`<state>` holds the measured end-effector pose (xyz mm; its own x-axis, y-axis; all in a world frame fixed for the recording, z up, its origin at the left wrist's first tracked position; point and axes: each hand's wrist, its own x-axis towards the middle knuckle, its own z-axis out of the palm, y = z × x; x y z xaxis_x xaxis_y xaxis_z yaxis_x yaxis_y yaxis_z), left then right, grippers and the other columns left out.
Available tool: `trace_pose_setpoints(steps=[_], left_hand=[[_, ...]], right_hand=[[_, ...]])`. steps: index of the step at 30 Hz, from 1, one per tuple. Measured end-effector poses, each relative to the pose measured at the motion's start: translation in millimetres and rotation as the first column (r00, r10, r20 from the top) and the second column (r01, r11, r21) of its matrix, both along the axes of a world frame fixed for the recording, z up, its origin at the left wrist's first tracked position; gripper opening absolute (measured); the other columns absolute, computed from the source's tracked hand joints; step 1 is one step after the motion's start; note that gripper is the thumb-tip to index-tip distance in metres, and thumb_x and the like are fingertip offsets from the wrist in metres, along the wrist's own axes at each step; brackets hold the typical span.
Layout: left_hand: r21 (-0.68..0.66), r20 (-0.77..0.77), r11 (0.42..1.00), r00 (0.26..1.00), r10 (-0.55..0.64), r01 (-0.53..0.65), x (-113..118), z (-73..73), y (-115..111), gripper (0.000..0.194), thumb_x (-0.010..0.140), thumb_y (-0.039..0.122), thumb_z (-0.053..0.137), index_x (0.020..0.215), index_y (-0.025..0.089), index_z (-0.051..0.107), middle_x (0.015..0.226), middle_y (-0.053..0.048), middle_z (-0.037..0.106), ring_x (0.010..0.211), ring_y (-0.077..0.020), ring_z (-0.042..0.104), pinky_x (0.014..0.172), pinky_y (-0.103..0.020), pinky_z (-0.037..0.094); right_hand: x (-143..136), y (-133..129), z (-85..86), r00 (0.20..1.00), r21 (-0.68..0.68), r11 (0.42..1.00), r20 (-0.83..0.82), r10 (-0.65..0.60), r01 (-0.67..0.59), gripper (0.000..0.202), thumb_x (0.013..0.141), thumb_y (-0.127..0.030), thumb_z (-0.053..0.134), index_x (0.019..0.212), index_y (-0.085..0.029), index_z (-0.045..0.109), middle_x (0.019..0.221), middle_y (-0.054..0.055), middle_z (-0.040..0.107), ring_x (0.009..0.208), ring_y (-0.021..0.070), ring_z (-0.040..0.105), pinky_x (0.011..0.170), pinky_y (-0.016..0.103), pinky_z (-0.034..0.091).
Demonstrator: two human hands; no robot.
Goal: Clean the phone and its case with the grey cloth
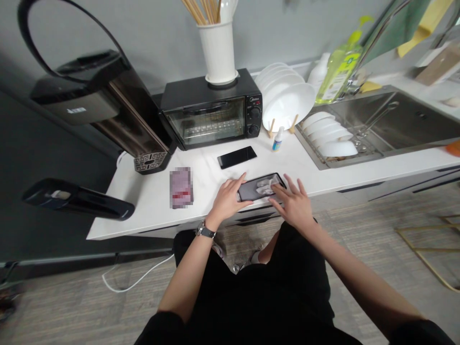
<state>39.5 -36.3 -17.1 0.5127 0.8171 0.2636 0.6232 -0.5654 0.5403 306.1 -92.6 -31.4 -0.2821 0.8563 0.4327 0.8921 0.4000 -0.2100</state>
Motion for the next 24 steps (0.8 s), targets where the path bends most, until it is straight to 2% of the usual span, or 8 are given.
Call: trace_pose_setpoints(steps=[3,9,11,13,16,18,21,24], left_hand=[[-0.001,0.007,1.0,1.0,0.009,-0.009,1.6,-1.9,3.6,0.108,0.082,0.042,0.088,0.169,0.03,0.023,0.145,-0.008,0.064,0.129,-0.031,0.056,0.113,-0.045,0.043],[-0.006,-0.019,1.0,1.0,0.019,-0.019,-5.3,-6.8,6.6,0.092,0.089,0.027,0.076,0.168,0.025,0.029,0.139,-0.01,0.067,0.121,-0.0308,0.058,0.107,-0.044,0.047],[0.001,-0.002,0.999,0.999,0.033,-0.033,-7.4,-5.7,5.2,0.095,0.087,0.027,0.079,0.168,0.026,0.029,0.141,-0.009,0.066,0.121,-0.0305,0.057,0.107,-0.044,0.047],[-0.002,0.021,0.999,0.999,0.032,-0.032,-7.1,-3.5,3.7,0.102,0.084,0.032,0.084,0.168,0.028,0.026,0.143,-0.008,0.066,0.123,-0.0304,0.057,0.11,-0.044,0.046],[-0.017,0.025,0.999,0.999,0.035,-0.034,-3.3,-0.4,3.1,0.109,0.081,0.038,0.089,0.168,0.031,0.023,0.145,-0.007,0.066,0.126,-0.0305,0.057,0.112,-0.046,0.044],[-0.019,0.021,0.999,0.999,0.03,-0.03,-0.5,0.3,4.1,0.109,0.082,0.039,0.089,0.168,0.031,0.023,0.146,-0.007,0.065,0.127,-0.0305,0.056,0.113,-0.046,0.043],[-0.012,0.029,1.0,0.999,0.02,-0.02,1.6,-0.5,6.6,0.103,0.085,0.036,0.085,0.168,0.03,0.024,0.146,-0.007,0.065,0.128,-0.0296,0.056,0.113,-0.045,0.043],[-0.028,0.004,0.999,1.0,0.03,-0.03,0.9,-1.9,8.3,0.094,0.089,0.028,0.077,0.168,0.028,0.026,0.144,-0.008,0.066,0.126,-0.0294,0.057,0.11,-0.044,0.046]], right_hand=[[-5.5,10.3,2.2,0.996,0.016,0.996,-0.004,-0.087,0.087,0.051,0.106,-0.05,0.052,0.136,-0.013,0.067,0.137,0.017,0.072,0.156,0.0426,0.035,0.126,0.069,0.023],[-108.6,7.6,-3.2,0.974,-0.044,0.985,-0.163,0.156,-0.165,0.058,0.105,-0.057,0.053,0.137,-0.01,0.066,0.14,0.02,0.069,0.153,0.0377,0.042,0.125,0.06,0.035],[-106.0,2.1,-3.6,0.971,-0.053,0.982,-0.166,0.173,-0.184,0.053,0.105,-0.055,0.054,0.137,-0.015,0.067,0.14,0.014,0.071,0.153,0.0364,0.043,0.125,0.06,0.033],[-77.2,-0.4,-2.7,0.98,-0.05,0.984,-0.112,0.163,-0.169,0.048,0.106,-0.052,0.054,0.138,-0.02,0.068,0.141,0.01,0.071,0.154,0.0357,0.041,0.126,0.061,0.03],[-21.0,4.4,0.3,0.999,-0.03,0.999,-0.017,0.044,-0.045,0.046,0.107,-0.047,0.052,0.142,-0.021,0.066,0.143,0.008,0.07,0.156,0.0366,0.037,0.127,0.063,0.025],[-3.5,11.6,1.8,0.997,-0.008,0.997,0.003,-0.075,0.075,0.047,0.108,-0.047,0.05,0.142,-0.019,0.065,0.143,0.01,0.07,0.157,0.0393,0.035,0.127,0.066,0.022],[-28.8,21.1,0.2,0.986,-0.005,0.987,-0.053,-0.159,0.159,0.057,0.107,-0.053,0.049,0.142,-0.011,0.063,0.143,0.019,0.068,0.156,0.0425,0.035,0.126,0.067,0.025],[-84.3,19.2,-2.8,0.991,-0.033,0.999,-0.13,-0.031,0.027,0.068,0.104,-0.061,0.051,0.143,-0.005,0.06,0.144,0.025,0.065,0.155,0.0421,0.038,0.125,0.064,0.03]])
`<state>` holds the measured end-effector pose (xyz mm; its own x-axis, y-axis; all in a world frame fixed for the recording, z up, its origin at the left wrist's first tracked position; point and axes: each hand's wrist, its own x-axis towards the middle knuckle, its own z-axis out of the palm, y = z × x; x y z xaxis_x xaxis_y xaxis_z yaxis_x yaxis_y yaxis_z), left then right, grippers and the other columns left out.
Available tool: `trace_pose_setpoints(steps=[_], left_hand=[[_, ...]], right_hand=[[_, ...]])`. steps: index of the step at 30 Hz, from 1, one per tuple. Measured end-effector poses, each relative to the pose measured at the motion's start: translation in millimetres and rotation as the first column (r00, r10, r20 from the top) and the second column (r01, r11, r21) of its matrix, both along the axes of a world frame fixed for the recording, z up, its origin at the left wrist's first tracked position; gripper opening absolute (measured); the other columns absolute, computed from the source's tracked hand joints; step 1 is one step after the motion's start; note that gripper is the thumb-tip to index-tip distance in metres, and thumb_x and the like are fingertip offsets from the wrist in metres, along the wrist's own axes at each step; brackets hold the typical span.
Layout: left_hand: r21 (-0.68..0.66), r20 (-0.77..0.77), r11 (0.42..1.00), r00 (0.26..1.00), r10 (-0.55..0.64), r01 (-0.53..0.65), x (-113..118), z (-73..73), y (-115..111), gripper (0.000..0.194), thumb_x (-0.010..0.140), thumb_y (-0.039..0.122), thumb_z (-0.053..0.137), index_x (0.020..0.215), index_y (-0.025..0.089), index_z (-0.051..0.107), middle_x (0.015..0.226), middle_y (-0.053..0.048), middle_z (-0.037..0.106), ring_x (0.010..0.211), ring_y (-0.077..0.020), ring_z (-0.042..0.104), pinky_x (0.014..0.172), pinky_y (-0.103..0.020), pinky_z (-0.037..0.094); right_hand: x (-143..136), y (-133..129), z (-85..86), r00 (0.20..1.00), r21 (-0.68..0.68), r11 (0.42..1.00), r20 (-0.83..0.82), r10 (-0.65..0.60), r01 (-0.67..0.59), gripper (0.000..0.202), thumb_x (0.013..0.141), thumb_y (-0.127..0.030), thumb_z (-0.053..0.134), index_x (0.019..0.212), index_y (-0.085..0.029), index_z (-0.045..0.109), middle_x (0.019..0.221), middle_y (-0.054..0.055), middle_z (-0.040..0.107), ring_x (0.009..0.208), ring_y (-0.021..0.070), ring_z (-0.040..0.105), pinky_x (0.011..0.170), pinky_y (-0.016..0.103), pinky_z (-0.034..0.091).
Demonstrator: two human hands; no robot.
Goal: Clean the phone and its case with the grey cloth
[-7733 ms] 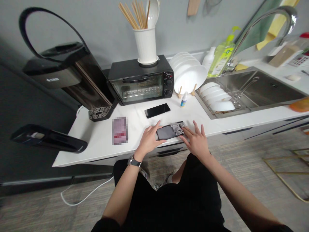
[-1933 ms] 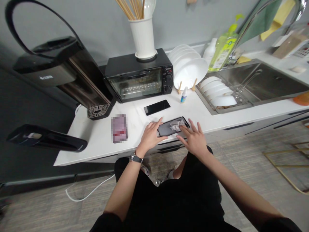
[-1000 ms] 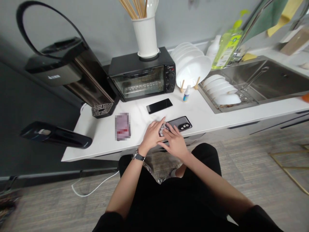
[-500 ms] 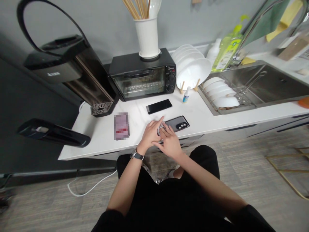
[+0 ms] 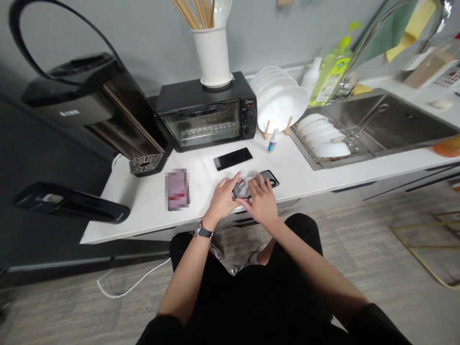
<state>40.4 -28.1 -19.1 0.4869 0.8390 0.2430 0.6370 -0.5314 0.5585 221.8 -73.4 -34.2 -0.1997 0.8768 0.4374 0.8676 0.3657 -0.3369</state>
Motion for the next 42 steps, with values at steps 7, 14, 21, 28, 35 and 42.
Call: trace_pose_setpoints(steps=[7,14,21,28,35,42], left_hand=[[0.001,-0.004,1.0,1.0,0.022,-0.022,-1.4,0.9,-3.2,0.102,0.086,0.033,0.083,0.169,0.029,0.023,0.146,-0.009,0.065,0.128,-0.0302,0.056,0.112,-0.046,0.044],[0.024,0.008,1.0,1.0,-0.018,0.018,1.5,-0.5,0.7,0.099,0.088,0.035,0.081,0.168,0.029,0.024,0.147,-0.007,0.065,0.127,-0.0298,0.055,0.113,-0.045,0.043],[0.002,-0.059,1.0,0.998,0.022,-0.022,-1.4,-2.7,0.0,0.096,0.087,0.024,0.077,0.168,0.025,0.026,0.145,-0.011,0.064,0.126,-0.031,0.056,0.109,-0.044,0.046],[0.004,0.004,1.0,1.0,-0.017,0.017,2.0,1.1,0.0,0.106,0.084,0.039,0.086,0.169,0.032,0.022,0.148,-0.006,0.064,0.129,-0.0303,0.056,0.114,-0.047,0.043],[-0.017,-0.075,1.0,0.997,0.025,-0.026,-1.2,-3.7,-0.1,0.091,0.089,0.02,0.071,0.168,0.025,0.028,0.136,-0.012,0.068,0.119,-0.03,0.059,0.104,-0.043,0.049],[0.006,-0.012,1.0,1.0,0.004,-0.004,3.9,1.6,-2.9,0.105,0.085,0.039,0.085,0.169,0.031,0.022,0.146,-0.008,0.065,0.129,-0.0311,0.056,0.113,-0.047,0.042]], right_hand=[[41.4,-15.9,3.9,0.989,-0.044,0.991,0.066,0.132,-0.13,0.051,0.106,-0.052,0.052,0.144,-0.02,0.064,0.146,0.01,0.068,0.157,0.0385,0.036,0.127,0.066,0.025],[46.0,1.4,3.7,0.993,0.013,0.996,0.068,-0.092,0.091,0.069,0.104,-0.062,0.05,0.142,-0.005,0.062,0.147,0.022,0.064,0.156,0.0438,0.034,0.126,0.066,0.025],[-9.1,-19.3,3.2,0.983,-0.043,0.982,0.005,0.183,-0.183,0.063,0.105,-0.06,0.05,0.145,-0.014,0.062,0.15,0.015,0.063,0.156,0.0382,0.038,0.126,0.064,0.029],[75.2,-0.9,3.0,0.99,0.017,0.993,0.087,-0.115,0.114,0.057,0.106,-0.052,0.051,0.147,-0.015,0.062,0.149,0.015,0.064,0.159,0.0423,0.03,0.126,0.072,0.02],[-24.6,-13.3,3.2,0.989,-0.03,0.989,-0.006,0.145,-0.145,0.07,0.105,-0.061,0.049,0.145,-0.005,0.061,0.149,0.022,0.062,0.155,0.0392,0.039,0.127,0.061,0.031],[76.3,-13.3,4.9,0.996,0.007,1.0,0.09,-0.021,0.02,0.048,0.108,-0.049,0.05,0.143,-0.021,0.066,0.145,0.009,0.068,0.157,0.0393,0.034,0.127,0.069,0.021]])
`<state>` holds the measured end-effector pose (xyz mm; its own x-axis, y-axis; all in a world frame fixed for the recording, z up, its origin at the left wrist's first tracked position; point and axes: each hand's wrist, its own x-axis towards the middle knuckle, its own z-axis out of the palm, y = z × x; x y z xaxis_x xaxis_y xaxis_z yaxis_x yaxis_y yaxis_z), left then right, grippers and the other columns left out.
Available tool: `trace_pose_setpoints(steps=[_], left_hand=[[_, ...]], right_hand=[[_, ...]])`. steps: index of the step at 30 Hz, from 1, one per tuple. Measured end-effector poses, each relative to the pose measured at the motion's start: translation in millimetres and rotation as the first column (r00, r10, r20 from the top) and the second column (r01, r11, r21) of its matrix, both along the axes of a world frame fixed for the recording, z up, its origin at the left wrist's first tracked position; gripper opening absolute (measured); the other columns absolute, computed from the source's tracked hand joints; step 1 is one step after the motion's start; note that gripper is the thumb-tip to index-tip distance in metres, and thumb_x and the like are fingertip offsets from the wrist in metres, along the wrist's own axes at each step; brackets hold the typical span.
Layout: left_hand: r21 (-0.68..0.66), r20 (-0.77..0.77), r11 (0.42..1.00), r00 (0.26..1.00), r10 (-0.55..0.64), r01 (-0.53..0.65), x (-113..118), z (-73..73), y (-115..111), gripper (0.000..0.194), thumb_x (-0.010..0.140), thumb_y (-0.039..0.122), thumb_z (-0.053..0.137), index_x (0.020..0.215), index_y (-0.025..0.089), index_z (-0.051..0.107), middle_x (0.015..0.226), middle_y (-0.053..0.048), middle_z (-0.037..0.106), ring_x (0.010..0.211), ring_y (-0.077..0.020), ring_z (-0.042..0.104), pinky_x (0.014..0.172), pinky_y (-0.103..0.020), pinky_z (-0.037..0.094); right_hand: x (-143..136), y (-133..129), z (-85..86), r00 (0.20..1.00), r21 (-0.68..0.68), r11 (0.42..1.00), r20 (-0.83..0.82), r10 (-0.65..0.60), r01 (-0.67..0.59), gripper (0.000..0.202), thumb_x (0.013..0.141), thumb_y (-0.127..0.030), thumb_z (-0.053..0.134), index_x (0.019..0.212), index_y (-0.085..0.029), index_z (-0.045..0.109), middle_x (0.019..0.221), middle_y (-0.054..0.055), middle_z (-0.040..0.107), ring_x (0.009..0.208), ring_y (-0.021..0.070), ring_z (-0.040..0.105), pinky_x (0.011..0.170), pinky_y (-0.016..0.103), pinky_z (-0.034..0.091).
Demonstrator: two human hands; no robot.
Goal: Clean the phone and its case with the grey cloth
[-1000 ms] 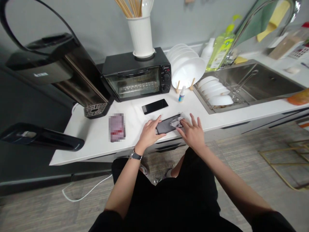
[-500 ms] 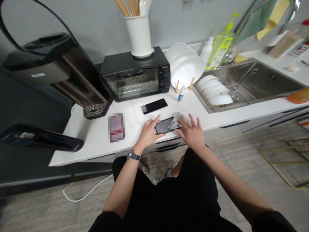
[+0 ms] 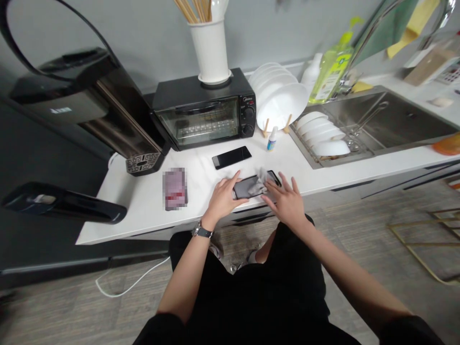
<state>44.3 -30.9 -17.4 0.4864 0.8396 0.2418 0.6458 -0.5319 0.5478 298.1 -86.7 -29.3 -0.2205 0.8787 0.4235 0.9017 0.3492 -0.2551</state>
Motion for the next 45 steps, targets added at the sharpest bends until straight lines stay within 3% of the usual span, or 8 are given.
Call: trace_pose_setpoints(steps=[4,9,16,23,31,37,43,45], left_hand=[[0.008,0.012,1.0,1.0,-0.006,0.006,1.1,-2.3,4.2,0.102,0.087,0.038,0.083,0.168,0.03,0.023,0.147,-0.008,0.065,0.128,-0.0312,0.056,0.113,-0.047,0.043],[0.003,-0.066,1.0,0.997,0.031,-0.031,-4.5,-8.0,2.9,0.088,0.09,0.024,0.073,0.167,0.022,0.031,0.137,-0.012,0.068,0.122,-0.031,0.059,0.105,-0.043,0.049],[0.02,-0.014,1.0,1.0,0.02,-0.02,0.0,-3.2,-1.8,0.104,0.085,0.046,0.085,0.168,0.029,0.024,0.146,-0.008,0.064,0.13,-0.0313,0.056,0.113,-0.046,0.043],[0.027,-0.056,1.0,0.998,0.009,-0.008,-4.9,-6.2,2.0,0.091,0.091,0.031,0.077,0.167,0.021,0.028,0.14,-0.013,0.066,0.126,-0.0311,0.057,0.108,-0.042,0.046],[0.045,-0.044,0.999,0.999,0.017,-0.015,2.2,-2.6,-0.6,0.101,0.088,0.045,0.081,0.169,0.028,0.022,0.145,-0.009,0.065,0.13,-0.0319,0.056,0.112,-0.045,0.043],[0.056,-0.133,0.996,0.988,0.074,-0.067,-0.5,-3.9,-1.4,0.086,0.094,0.037,0.073,0.166,0.021,0.03,0.138,-0.014,0.065,0.125,-0.0334,0.057,0.105,-0.044,0.047],[0.091,-0.077,0.993,0.993,0.087,-0.08,2.6,-3.8,-4.0,0.098,0.089,0.052,0.079,0.167,0.026,0.025,0.143,-0.01,0.065,0.126,-0.0321,0.057,0.109,-0.045,0.044],[0.092,-0.088,0.993,0.993,0.077,-0.069,3.4,-4.1,-2.8,0.095,0.09,0.049,0.078,0.167,0.024,0.027,0.139,-0.011,0.066,0.125,-0.0325,0.057,0.108,-0.044,0.045]], right_hand=[[-25.5,8.7,-0.6,0.993,0.026,0.993,-0.022,-0.113,0.114,0.063,0.106,-0.056,0.049,0.143,-0.008,0.063,0.147,0.021,0.064,0.157,0.0446,0.033,0.126,0.071,0.023],[-101.3,-4.8,-4.8,0.987,-0.039,0.989,-0.087,0.138,-0.142,0.074,0.104,-0.062,0.05,0.147,-0.003,0.058,0.152,0.024,0.059,0.155,0.0405,0.037,0.127,0.061,0.03],[-9.5,10.7,-3.2,0.999,0.021,0.999,-0.003,-0.046,0.046,0.056,0.107,-0.052,0.049,0.149,-0.017,0.06,0.149,0.015,0.064,0.157,0.0442,0.032,0.124,0.074,0.021],[-85.9,1.5,-5.2,0.985,-0.037,0.985,-0.049,0.166,-0.167,0.073,0.103,-0.064,0.051,0.145,-0.005,0.06,0.151,0.021,0.061,0.155,0.04,0.038,0.126,0.061,0.03],[-25.4,20.8,-0.7,0.99,0.017,0.99,0.013,-0.142,0.141,0.065,0.107,-0.056,0.046,0.145,-0.007,0.062,0.148,0.021,0.064,0.156,0.0465,0.033,0.125,0.072,0.02],[-80.1,5.1,-2.0,0.981,-0.062,0.979,-0.012,0.193,-0.193,0.073,0.104,-0.065,0.048,0.147,-0.007,0.06,0.153,0.019,0.06,0.156,0.0392,0.038,0.128,0.061,0.028],[-31.0,23.9,2.1,0.992,-0.013,0.992,0.005,-0.124,0.125,0.061,0.107,-0.056,0.048,0.146,-0.011,0.063,0.149,0.017,0.064,0.157,0.0469,0.031,0.124,0.074,0.02],[-39.7,19.5,0.9,1.0,-0.021,0.999,-0.004,-0.031,0.031,0.068,0.105,-0.06,0.05,0.146,-0.007,0.061,0.15,0.021,0.062,0.156,0.0453,0.034,0.125,0.069,0.024]])
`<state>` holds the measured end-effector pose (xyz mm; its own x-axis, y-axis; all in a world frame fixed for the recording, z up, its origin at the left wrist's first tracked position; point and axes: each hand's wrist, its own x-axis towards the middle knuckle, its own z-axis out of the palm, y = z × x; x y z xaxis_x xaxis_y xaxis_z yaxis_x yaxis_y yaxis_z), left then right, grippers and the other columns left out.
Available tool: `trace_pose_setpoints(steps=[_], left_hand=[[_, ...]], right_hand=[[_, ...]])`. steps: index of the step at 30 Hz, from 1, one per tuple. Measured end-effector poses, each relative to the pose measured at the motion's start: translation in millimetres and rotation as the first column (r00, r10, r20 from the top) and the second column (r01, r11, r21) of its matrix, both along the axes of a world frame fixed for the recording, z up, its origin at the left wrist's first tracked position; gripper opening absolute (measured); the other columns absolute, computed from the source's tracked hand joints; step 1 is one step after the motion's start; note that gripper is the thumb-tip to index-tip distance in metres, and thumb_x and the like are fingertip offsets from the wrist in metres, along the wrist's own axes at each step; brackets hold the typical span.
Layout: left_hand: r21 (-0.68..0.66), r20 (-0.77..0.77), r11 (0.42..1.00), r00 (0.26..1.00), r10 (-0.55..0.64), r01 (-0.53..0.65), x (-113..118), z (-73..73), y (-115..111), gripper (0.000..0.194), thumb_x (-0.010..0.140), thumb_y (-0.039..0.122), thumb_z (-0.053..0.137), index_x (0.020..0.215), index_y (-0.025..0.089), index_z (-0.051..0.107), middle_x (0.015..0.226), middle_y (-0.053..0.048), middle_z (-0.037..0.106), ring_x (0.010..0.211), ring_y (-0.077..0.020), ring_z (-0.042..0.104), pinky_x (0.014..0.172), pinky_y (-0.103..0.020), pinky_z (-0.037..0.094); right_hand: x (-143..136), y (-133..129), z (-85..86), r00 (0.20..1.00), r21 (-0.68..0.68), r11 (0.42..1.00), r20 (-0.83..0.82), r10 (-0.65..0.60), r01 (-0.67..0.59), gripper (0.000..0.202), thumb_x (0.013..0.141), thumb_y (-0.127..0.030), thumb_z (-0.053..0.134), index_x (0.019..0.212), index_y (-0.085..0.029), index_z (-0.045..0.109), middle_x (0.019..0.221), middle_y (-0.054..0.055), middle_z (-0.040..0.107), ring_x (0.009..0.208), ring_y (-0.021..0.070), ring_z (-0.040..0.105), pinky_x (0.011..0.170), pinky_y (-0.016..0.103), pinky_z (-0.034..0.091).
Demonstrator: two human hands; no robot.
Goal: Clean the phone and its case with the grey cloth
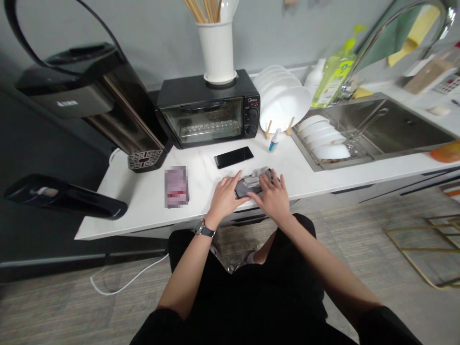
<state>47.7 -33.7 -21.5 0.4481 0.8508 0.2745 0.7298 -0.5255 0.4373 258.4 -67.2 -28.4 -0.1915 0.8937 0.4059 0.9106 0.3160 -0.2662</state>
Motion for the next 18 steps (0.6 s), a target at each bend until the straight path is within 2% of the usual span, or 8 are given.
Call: trace_pose_setpoints(steps=[2,4,8,10,13,15,17,18], left_hand=[[-0.006,-0.02,1.0,1.0,-0.003,0.003,-0.8,-0.4,0.5,0.091,0.092,0.045,0.077,0.166,0.021,0.03,0.135,-0.013,0.067,0.124,-0.033,0.058,0.105,-0.044,0.046],[-0.008,-0.024,1.0,1.0,0.007,-0.007,-2.1,-0.7,-0.1,0.091,0.092,0.045,0.076,0.166,0.02,0.03,0.136,-0.013,0.067,0.125,-0.0333,0.057,0.105,-0.044,0.046],[-0.004,0.004,1.0,1.0,0.016,-0.016,-2.0,-0.5,-1.9,0.1,0.088,0.053,0.08,0.167,0.026,0.026,0.144,-0.011,0.065,0.127,-0.0326,0.057,0.11,-0.046,0.044],[-0.003,-0.002,1.0,1.0,0.011,-0.011,-1.2,0.0,-2.1,0.101,0.087,0.052,0.081,0.167,0.025,0.026,0.143,-0.011,0.066,0.127,-0.0325,0.057,0.109,-0.045,0.045],[0.0,-0.009,1.0,1.0,0.014,-0.014,-0.6,0.8,-2.2,0.099,0.087,0.051,0.081,0.167,0.024,0.028,0.141,-0.012,0.066,0.127,-0.0325,0.057,0.108,-0.045,0.045],[0.001,-0.001,1.0,1.0,0.019,-0.019,-0.7,0.9,-2.3,0.099,0.088,0.052,0.081,0.167,0.025,0.027,0.143,-0.011,0.066,0.127,-0.0323,0.057,0.109,-0.045,0.045],[0.001,0.006,1.0,1.0,0.018,-0.018,-0.8,0.7,-2.3,0.101,0.087,0.053,0.081,0.167,0.026,0.026,0.145,-0.01,0.065,0.127,-0.0325,0.057,0.109,-0.046,0.045],[0.0,0.007,1.0,1.0,0.016,-0.016,-0.8,0.6,-2.2,0.101,0.087,0.053,0.081,0.167,0.026,0.026,0.145,-0.01,0.066,0.127,-0.0327,0.058,0.109,-0.046,0.045]], right_hand=[[-13.4,-5.8,-1.5,0.98,-0.031,0.98,-0.011,0.197,-0.197,0.07,0.104,-0.062,0.051,0.147,-0.009,0.061,0.151,0.019,0.061,0.155,0.0405,0.038,0.126,0.064,0.028],[-17.0,-6.6,-2.0,0.962,-0.051,0.96,-0.009,0.274,-0.275,0.063,0.105,-0.061,0.05,0.148,-0.016,0.062,0.15,0.014,0.064,0.155,0.0378,0.039,0.127,0.064,0.028],[1.4,1.6,-1.9,1.0,0.008,1.0,0.019,-0.02,0.019,0.062,0.106,-0.057,0.05,0.148,-0.013,0.061,0.15,0.016,0.063,0.157,0.0451,0.032,0.125,0.072,0.022],[6.0,1.0,-2.4,0.999,0.009,1.0,0.038,0.021,-0.022,0.069,0.104,-0.06,0.051,0.148,-0.007,0.059,0.153,0.019,0.06,0.157,0.0446,0.032,0.126,0.068,0.025],[6.3,-3.4,-2.5,0.967,-0.037,0.969,0.064,0.247,-0.245,0.068,0.104,-0.063,0.049,0.148,-0.012,0.06,0.152,0.014,0.062,0.156,0.0387,0.036,0.128,0.062,0.028],[8.7,-3.3,-1.6,0.985,-0.02,0.986,0.054,0.165,-0.165,0.062,0.107,-0.06,0.046,0.147,-0.016,0.062,0.15,0.011,0.064,0.157,0.0405,0.035,0.127,0.067,0.025],[12.9,-1.7,-0.5,0.999,0.014,1.0,0.039,0.016,-0.017,0.062,0.107,-0.058,0.046,0.146,-0.014,0.063,0.149,0.013,0.064,0.156,0.0452,0.033,0.125,0.072,0.023],[14.8,-1.2,-0.2,0.999,0.017,1.0,0.042,0.016,-0.016,0.064,0.106,-0.06,0.047,0.146,-0.011,0.062,0.15,0.015,0.063,0.156,0.0459,0.033,0.125,0.072,0.023]])
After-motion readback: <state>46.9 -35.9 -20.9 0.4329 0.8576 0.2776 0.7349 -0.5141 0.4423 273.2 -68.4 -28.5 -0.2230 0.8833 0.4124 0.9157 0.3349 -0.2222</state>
